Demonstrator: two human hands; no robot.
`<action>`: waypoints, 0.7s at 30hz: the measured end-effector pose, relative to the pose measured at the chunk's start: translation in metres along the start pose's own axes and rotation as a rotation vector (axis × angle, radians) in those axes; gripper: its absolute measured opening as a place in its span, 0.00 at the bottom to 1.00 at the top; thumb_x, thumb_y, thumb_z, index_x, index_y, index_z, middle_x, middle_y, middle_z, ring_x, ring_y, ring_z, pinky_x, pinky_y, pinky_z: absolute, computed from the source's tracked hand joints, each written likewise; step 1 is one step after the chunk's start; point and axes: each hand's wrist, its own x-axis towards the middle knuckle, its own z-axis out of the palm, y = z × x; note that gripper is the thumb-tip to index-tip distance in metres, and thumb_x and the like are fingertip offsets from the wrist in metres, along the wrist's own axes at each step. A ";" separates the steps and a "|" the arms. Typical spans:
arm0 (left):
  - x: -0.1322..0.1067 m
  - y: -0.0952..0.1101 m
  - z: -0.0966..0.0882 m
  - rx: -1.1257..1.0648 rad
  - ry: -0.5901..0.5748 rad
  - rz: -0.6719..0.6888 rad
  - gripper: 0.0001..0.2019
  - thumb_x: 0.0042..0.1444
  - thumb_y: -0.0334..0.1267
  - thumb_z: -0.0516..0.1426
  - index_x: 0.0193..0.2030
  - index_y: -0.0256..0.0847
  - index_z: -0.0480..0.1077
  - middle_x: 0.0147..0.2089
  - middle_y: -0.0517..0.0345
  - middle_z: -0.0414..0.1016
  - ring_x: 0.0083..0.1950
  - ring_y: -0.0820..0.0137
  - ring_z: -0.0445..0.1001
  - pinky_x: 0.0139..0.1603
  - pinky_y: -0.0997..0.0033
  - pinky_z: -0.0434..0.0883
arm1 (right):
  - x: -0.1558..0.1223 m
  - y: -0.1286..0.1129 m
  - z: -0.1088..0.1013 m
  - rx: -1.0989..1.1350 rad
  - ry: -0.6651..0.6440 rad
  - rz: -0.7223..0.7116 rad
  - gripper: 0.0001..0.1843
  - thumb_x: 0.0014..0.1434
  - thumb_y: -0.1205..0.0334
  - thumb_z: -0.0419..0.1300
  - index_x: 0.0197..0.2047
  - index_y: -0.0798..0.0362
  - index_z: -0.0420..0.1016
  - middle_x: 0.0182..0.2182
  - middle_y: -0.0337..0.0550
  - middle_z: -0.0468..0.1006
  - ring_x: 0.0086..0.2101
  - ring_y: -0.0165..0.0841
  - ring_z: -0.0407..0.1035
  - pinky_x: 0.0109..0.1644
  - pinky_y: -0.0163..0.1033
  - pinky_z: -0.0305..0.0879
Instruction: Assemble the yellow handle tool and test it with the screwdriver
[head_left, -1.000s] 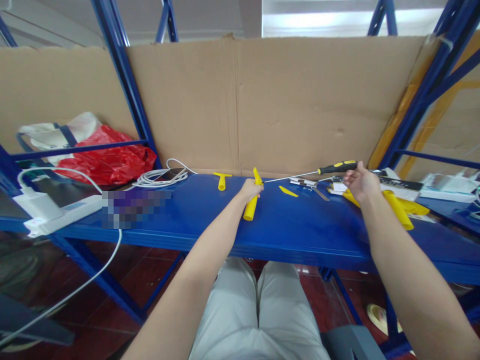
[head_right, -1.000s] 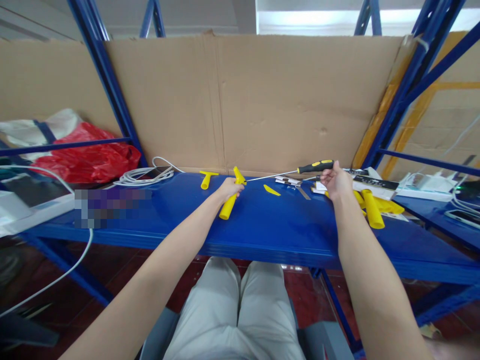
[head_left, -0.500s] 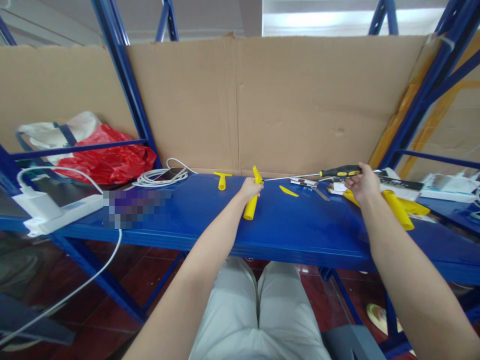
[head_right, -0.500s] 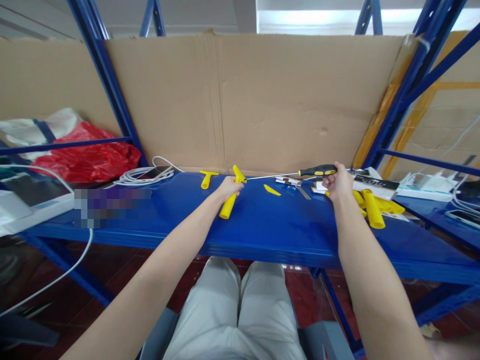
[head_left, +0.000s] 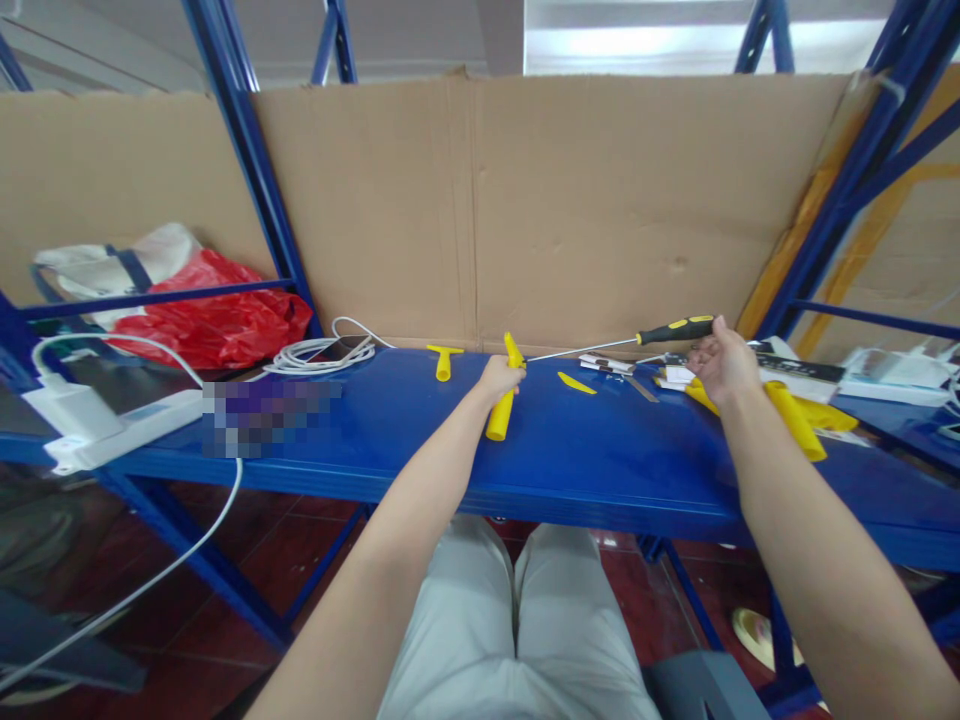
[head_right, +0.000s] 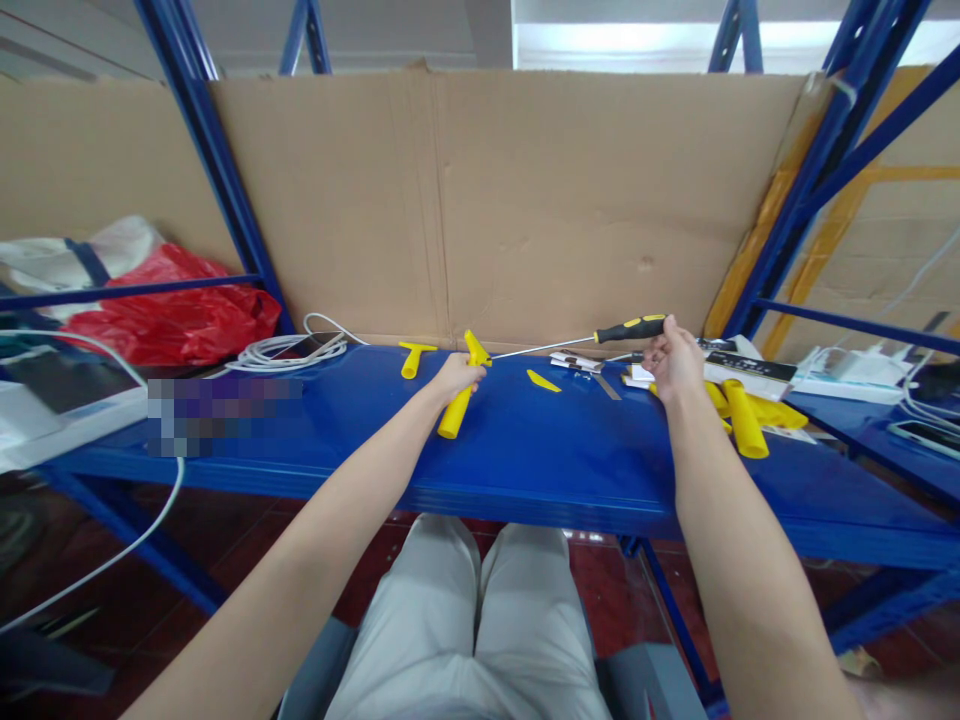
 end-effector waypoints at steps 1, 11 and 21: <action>0.000 0.000 0.000 0.007 0.000 0.002 0.13 0.46 0.17 0.56 0.20 0.37 0.63 0.15 0.67 0.59 0.15 0.79 0.59 0.19 0.79 0.57 | 0.001 0.000 0.000 -0.014 0.035 -0.002 0.18 0.67 0.62 0.51 0.24 0.50 0.59 0.12 0.33 0.62 0.12 0.25 0.57 0.11 0.29 0.51; 0.000 0.000 0.000 0.033 0.010 0.005 0.14 0.48 0.17 0.56 0.20 0.38 0.62 0.14 0.67 0.59 0.15 0.79 0.59 0.19 0.79 0.57 | -0.003 -0.001 0.004 -0.018 0.118 -0.007 0.20 0.65 0.62 0.54 0.21 0.49 0.56 0.08 0.30 0.51 0.11 0.24 0.48 0.11 0.29 0.50; 0.001 -0.001 0.000 0.062 -0.006 0.018 0.13 0.49 0.19 0.55 0.21 0.37 0.62 0.14 0.67 0.58 0.15 0.78 0.60 0.20 0.79 0.59 | -0.004 0.000 0.003 0.002 -0.010 -0.040 0.18 0.63 0.61 0.59 0.23 0.50 0.58 0.12 0.31 0.59 0.12 0.24 0.53 0.12 0.29 0.50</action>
